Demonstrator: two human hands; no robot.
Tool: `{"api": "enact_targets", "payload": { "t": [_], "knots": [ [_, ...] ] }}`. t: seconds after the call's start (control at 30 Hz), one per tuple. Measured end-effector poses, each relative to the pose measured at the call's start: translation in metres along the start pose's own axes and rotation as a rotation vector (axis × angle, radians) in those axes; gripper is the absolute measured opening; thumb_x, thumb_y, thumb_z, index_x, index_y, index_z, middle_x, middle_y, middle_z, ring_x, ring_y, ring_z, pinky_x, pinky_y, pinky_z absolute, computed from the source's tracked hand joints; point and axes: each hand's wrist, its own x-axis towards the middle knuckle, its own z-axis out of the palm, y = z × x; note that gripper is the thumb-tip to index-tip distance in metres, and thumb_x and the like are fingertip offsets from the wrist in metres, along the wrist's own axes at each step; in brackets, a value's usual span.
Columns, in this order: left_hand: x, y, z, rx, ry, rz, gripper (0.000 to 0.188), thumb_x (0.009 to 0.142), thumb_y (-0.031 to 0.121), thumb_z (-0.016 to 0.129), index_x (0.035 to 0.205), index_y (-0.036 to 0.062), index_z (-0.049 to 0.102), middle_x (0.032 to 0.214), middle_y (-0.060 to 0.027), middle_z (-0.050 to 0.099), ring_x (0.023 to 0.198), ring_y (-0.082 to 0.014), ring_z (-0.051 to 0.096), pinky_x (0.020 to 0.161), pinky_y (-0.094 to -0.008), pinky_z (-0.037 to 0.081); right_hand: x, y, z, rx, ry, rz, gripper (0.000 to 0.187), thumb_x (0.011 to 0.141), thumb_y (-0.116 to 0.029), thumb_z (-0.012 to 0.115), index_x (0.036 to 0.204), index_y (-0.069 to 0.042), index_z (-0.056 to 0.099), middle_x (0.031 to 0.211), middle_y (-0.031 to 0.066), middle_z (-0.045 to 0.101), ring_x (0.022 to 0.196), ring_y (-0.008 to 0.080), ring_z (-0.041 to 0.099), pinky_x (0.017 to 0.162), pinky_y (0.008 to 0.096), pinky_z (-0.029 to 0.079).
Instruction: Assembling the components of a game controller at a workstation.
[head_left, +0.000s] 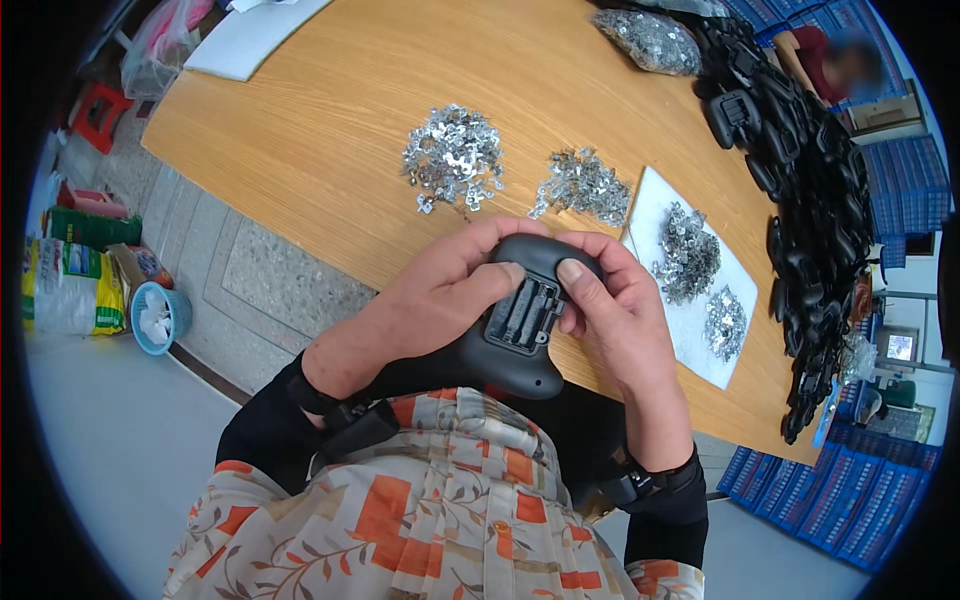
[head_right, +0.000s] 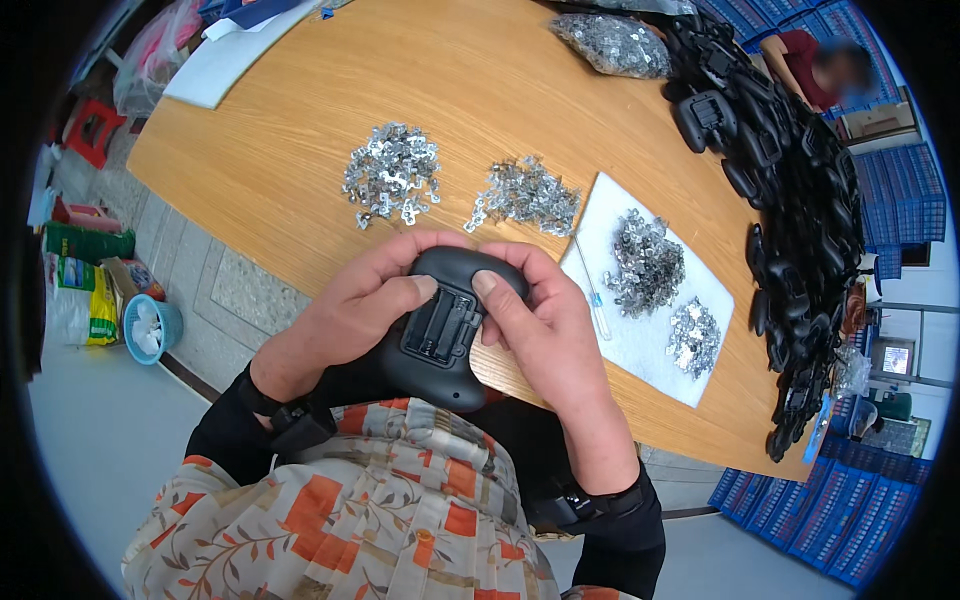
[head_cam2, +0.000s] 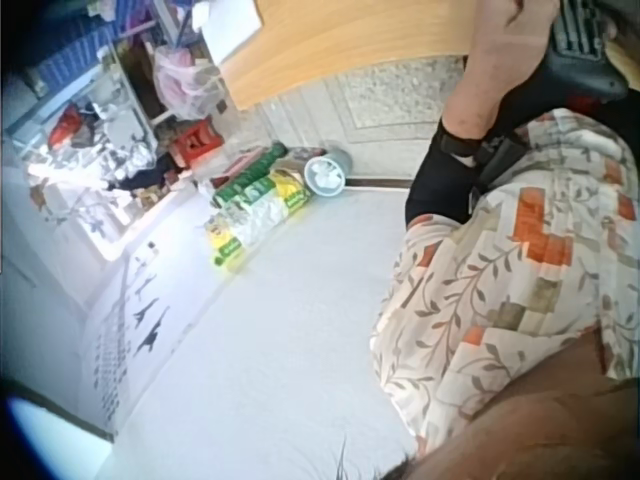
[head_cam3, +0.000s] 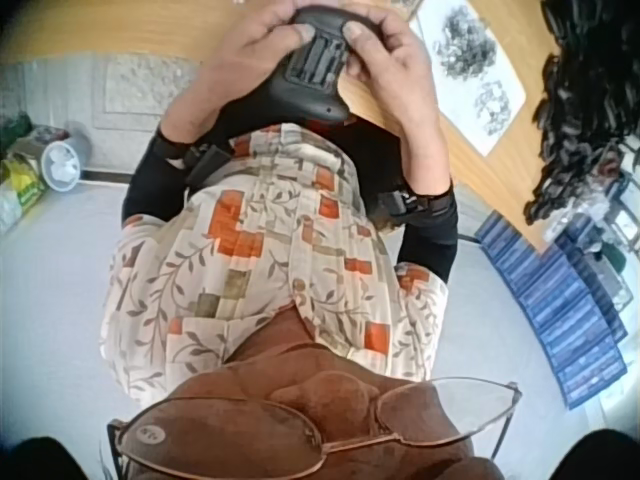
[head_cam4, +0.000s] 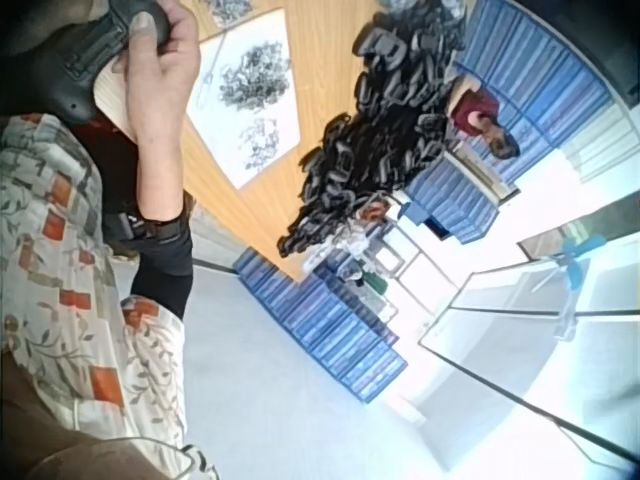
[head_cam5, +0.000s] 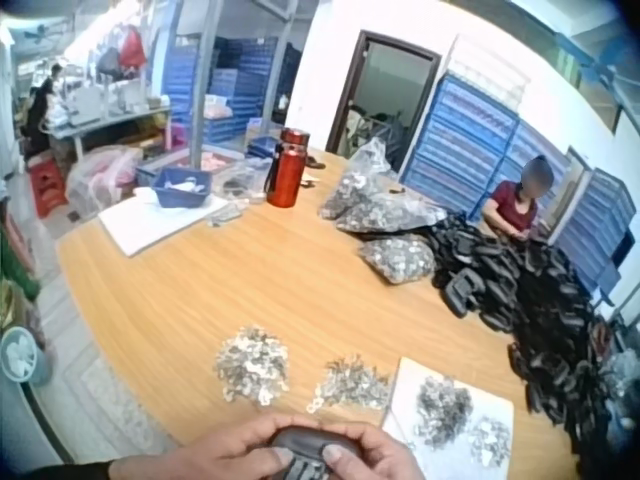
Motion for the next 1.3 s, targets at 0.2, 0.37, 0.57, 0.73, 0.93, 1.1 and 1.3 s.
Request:
{"api": "enact_targets", "payload": {
  "t": [0.2, 0.37, 0.57, 0.73, 0.93, 1.1, 1.3],
  "knots": [
    [0.002, 0.007, 0.01, 0.773, 0.031, 0.242, 0.053, 0.093, 0.0, 0.058, 0.145, 0.0006, 0.046, 0.125, -0.0084, 0.061, 0.109, -0.0112, 0.061, 0.093, -0.0267, 0.052, -0.008, 0.003, -0.002, 0.012, 0.038, -0.011, 0.03, 0.099, -0.013, 0.069, 0.123, 0.002, 0.061, 0.092, 0.0027, 0.067, 0.066, 0.0047, 0.057, 0.061, 0.0202, 0.048],
    [0.002, 0.007, 0.005, 0.232, -0.052, -0.048, 0.05, 0.095, -0.002, 0.055, 0.144, -0.0001, 0.047, 0.121, -0.0091, 0.062, 0.104, -0.0117, 0.063, 0.089, -0.0264, 0.053, -0.014, 0.003, -0.011, 0.025, 0.044, -0.013, 0.029, 0.097, -0.011, 0.069, 0.122, 0.002, 0.062, 0.087, 0.002, 0.067, 0.063, 0.005, 0.057, 0.059, 0.0202, 0.047],
    [0.005, 0.005, 0.019, 0.482, 0.003, -0.006, 0.048, 0.095, 0.002, 0.056, 0.142, -0.0008, 0.05, 0.113, -0.0091, 0.065, 0.098, -0.0104, 0.063, 0.08, -0.0272, 0.054, -0.015, 0.001, -0.012, -0.016, 0.05, 0.0, 0.027, 0.097, -0.009, 0.069, 0.12, 0.003, 0.063, 0.085, 0.0021, 0.067, 0.062, 0.0048, 0.057, 0.058, 0.0204, 0.047],
    [0.006, -0.003, 0.024, 0.956, 0.084, 0.279, 0.049, 0.094, 0.004, 0.059, 0.142, -0.0023, 0.05, 0.105, -0.0098, 0.065, 0.089, -0.0094, 0.064, 0.074, -0.026, 0.053, -0.016, 0.004, -0.013, -0.035, 0.1, -0.027, 0.028, 0.096, -0.009, 0.07, 0.12, 0.003, 0.063, 0.084, 0.0022, 0.067, 0.062, 0.005, 0.058, 0.057, 0.0205, 0.047],
    [0.009, 0.002, 0.024, 0.63, 0.012, 0.028, 0.049, 0.093, 0.006, 0.061, 0.139, -0.0037, 0.051, 0.105, -0.01, 0.065, 0.086, -0.0098, 0.064, 0.074, -0.0269, 0.053, -0.017, 0.004, -0.016, -0.045, 0.085, -0.015, 0.027, 0.096, -0.009, 0.07, 0.119, 0.003, 0.063, 0.084, 0.0021, 0.067, 0.062, 0.0049, 0.057, 0.057, 0.0205, 0.047],
    [0.007, -0.009, 0.033, 0.993, 0.116, 0.286, 0.051, 0.092, 0.007, 0.061, 0.141, -0.0027, 0.05, 0.112, -0.0162, 0.067, 0.096, -0.0216, 0.067, 0.082, -0.0328, 0.054, -0.019, 0.005, -0.016, -0.01, 0.107, -0.015, 0.026, 0.096, -0.009, 0.07, 0.119, 0.003, 0.064, 0.084, 0.0023, 0.067, 0.062, 0.0051, 0.058, 0.057, 0.0207, 0.047],
    [0.01, -0.013, 0.033, 0.831, 0.105, 0.291, 0.051, 0.092, 0.007, 0.059, 0.141, -0.0014, 0.051, 0.115, -0.0163, 0.067, 0.098, -0.022, 0.067, 0.083, -0.0328, 0.054, -0.019, 0.005, -0.021, -0.033, 0.114, -0.029, 0.026, 0.096, -0.011, 0.07, 0.118, 0.003, 0.064, 0.083, 0.0024, 0.067, 0.062, 0.0052, 0.058, 0.057, 0.0209, 0.048]
  ]
}}
